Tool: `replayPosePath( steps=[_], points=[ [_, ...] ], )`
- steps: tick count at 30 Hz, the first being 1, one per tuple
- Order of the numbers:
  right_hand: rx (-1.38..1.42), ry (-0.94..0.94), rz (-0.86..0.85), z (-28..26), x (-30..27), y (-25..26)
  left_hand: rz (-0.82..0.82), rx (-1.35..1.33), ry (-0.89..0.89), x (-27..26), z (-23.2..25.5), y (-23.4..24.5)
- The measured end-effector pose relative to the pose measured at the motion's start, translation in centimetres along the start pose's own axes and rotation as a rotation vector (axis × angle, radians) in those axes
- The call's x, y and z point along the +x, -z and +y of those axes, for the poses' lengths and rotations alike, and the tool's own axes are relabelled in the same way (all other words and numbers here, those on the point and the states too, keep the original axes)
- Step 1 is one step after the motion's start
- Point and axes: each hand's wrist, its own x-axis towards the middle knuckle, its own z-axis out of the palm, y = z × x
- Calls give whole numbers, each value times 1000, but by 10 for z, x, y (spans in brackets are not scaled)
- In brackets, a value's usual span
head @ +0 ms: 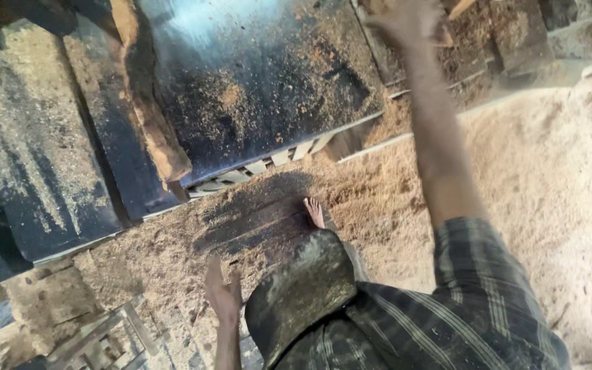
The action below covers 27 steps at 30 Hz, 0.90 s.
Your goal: The person pushes a long piece of wood through a planer machine to smooth it, then retrieves it and repeats the action.
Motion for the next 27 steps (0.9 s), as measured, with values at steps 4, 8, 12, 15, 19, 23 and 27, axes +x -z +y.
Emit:
replayPosePath(
  steps=[4,8,12,15,19,23,27],
  points=[
    [-886,191,138,76,62,36,-89,-94,202,-41,-17,-25],
    [-906,-11,85,58,57,26,-134,-207,280,-10,2,-40],
    [-938,-59,86,4,-36,-52,-114,-584,125,53,41,-69],
    [-789,-104,130,-27,-163,-132,-293,-744,131,119,106,-89],
    [-760,-28,-30,-32,-336,-165,-694,-1299,390,147,169,-77],
    [-308,19,-138,28,-455,-166,-580,-1344,258,52,142,-68],
    [140,-92,-355,105,-549,-213,-516,-1393,460,-66,67,-59]
  ],
)
